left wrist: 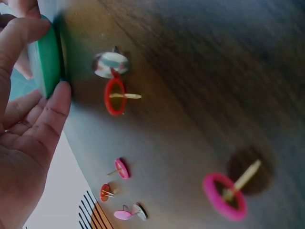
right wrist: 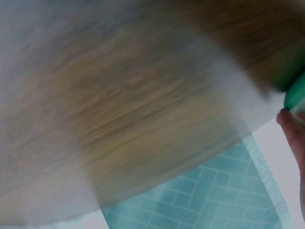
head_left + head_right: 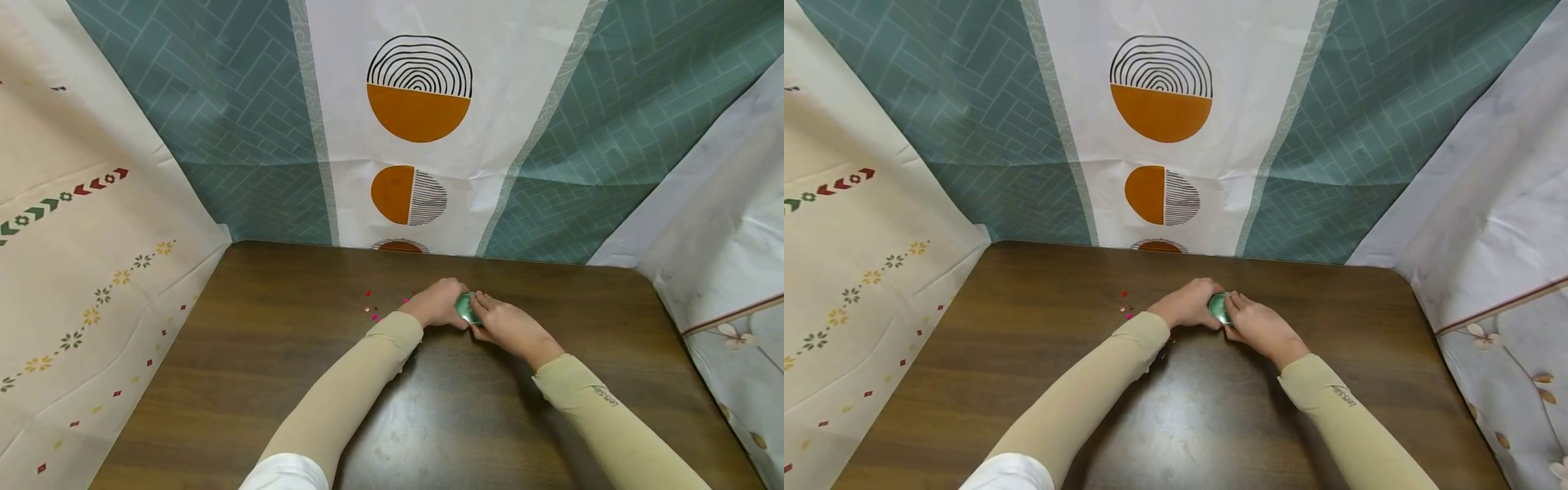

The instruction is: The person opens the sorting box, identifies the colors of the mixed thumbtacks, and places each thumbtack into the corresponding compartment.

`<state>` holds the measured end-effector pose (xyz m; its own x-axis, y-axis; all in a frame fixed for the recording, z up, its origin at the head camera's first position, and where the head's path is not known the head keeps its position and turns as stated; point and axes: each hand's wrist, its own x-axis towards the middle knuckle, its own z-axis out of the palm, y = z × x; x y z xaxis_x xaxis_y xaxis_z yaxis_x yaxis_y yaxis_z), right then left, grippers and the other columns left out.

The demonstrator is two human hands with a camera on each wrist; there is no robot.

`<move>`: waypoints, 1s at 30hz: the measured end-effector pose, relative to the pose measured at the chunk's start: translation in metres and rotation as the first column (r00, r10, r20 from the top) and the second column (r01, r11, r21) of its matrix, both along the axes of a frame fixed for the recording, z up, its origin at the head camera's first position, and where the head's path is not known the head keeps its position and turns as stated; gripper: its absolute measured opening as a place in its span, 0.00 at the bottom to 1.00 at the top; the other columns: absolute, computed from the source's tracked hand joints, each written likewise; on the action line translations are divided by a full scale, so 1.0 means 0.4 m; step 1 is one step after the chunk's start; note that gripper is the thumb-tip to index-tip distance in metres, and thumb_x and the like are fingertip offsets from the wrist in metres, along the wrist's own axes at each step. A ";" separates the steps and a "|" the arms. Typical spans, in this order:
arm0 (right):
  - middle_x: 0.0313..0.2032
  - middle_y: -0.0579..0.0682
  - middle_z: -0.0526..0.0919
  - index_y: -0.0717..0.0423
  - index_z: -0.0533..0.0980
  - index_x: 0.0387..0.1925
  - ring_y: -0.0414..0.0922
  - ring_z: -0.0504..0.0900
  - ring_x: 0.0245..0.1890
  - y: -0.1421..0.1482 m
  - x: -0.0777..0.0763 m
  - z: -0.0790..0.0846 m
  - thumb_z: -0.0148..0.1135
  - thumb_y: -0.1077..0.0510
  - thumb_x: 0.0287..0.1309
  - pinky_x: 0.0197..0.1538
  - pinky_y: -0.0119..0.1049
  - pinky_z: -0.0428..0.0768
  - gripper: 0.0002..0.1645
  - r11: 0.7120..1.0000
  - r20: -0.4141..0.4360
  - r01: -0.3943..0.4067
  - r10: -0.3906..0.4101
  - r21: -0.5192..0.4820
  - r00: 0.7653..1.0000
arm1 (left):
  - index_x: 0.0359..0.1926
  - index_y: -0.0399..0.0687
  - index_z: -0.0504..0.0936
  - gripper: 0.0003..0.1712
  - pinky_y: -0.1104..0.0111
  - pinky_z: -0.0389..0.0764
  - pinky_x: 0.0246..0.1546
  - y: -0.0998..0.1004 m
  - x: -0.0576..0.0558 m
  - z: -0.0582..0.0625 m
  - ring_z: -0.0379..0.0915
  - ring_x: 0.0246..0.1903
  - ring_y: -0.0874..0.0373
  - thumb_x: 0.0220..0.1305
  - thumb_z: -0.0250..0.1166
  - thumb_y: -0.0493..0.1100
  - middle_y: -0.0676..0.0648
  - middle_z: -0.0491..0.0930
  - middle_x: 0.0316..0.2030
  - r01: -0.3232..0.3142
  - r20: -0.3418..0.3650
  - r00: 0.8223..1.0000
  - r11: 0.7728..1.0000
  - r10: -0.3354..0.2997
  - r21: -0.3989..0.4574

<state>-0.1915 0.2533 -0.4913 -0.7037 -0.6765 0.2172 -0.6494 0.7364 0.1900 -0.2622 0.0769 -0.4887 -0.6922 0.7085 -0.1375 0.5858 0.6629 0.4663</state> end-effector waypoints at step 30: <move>0.50 0.48 0.82 0.50 0.76 0.54 0.45 0.79 0.52 0.008 -0.041 0.035 0.47 0.35 0.63 0.49 0.45 0.77 0.30 0.654 0.638 0.553 -0.138 -0.516 0.758 | 0.43 0.43 0.81 0.36 0.74 0.75 0.33 0.000 0.032 0.017 0.73 0.31 0.64 0.29 0.81 0.53 0.53 0.82 0.36 -0.255 0.152 0.959 0.963 0.241 0.082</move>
<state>-0.2080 0.2566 -0.4773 -0.9826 -0.1839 0.0246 -0.1506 0.7127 -0.6851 -0.2495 0.0767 -0.4817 -0.8269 0.5320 -0.1824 0.3336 0.7251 0.6024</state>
